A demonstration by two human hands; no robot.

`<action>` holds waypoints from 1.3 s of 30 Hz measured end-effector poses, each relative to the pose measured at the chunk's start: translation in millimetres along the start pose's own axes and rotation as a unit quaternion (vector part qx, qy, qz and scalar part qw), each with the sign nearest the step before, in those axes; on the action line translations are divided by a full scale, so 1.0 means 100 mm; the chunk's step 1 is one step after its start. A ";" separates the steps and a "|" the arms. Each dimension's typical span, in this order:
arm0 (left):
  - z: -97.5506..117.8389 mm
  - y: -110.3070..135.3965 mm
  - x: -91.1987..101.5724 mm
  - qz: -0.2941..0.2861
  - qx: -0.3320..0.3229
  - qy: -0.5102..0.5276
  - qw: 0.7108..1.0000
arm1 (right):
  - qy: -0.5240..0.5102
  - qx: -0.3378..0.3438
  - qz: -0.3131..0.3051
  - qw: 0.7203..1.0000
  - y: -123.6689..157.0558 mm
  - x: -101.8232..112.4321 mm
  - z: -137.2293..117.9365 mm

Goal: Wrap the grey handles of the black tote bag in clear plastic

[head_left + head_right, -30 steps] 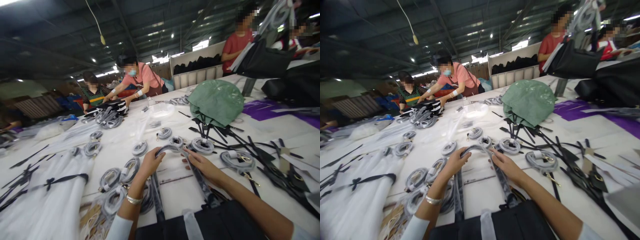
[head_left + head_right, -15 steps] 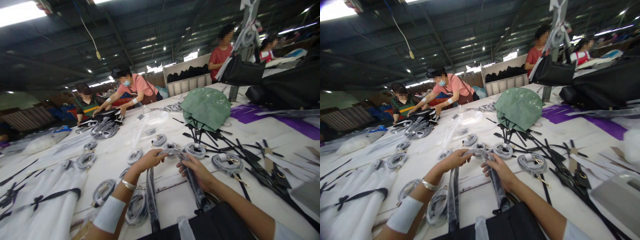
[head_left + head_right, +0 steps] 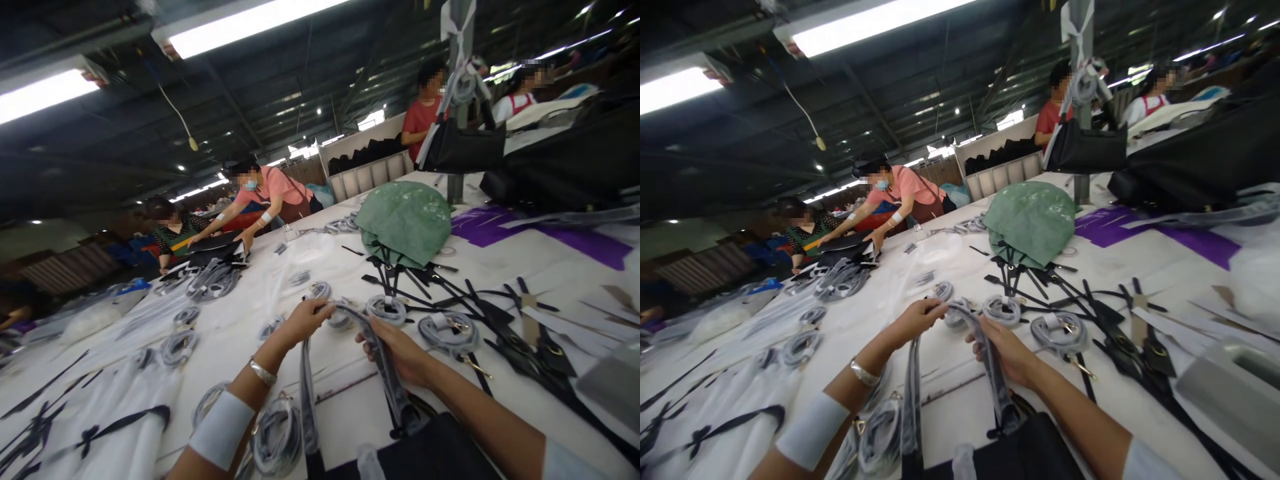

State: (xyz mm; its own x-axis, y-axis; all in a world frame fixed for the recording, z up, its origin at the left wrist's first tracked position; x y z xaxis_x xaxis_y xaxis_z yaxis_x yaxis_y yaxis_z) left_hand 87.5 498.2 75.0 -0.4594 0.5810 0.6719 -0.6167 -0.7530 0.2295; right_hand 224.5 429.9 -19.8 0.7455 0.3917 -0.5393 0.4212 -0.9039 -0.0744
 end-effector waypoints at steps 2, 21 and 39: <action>-0.04 0.02 -0.09 -0.030 0.023 0.004 0.999 | -0.024 -0.011 0.006 1.000 0.00 0.01 0.05; 0.03 0.35 -0.05 0.081 0.059 0.061 0.993 | 0.785 -0.006 0.138 0.604 0.17 0.01 -0.96; 1.07 1.44 -0.25 0.077 -0.019 0.026 0.997 | 0.811 0.209 -0.004 0.547 1.54 -1.84 -0.61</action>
State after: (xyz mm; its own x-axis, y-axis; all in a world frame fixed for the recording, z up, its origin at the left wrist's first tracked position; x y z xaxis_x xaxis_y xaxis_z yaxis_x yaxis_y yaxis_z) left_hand 78.4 342.9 166.6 -0.5818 0.4754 0.6600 -0.5602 -0.8225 0.0986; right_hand 183.5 228.7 119.3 0.3657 -0.2727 0.8899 0.5262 -0.7281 -0.4393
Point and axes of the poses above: each hand's wrist, its own y-axis away from the middle knuckle, its own x-axis out of the back of the hand, z = x × y, the point moved 9 cm from there along -y, towards the middle knuckle, and after that the axes turned 13 degrees about -z, right-handed, at the moved point
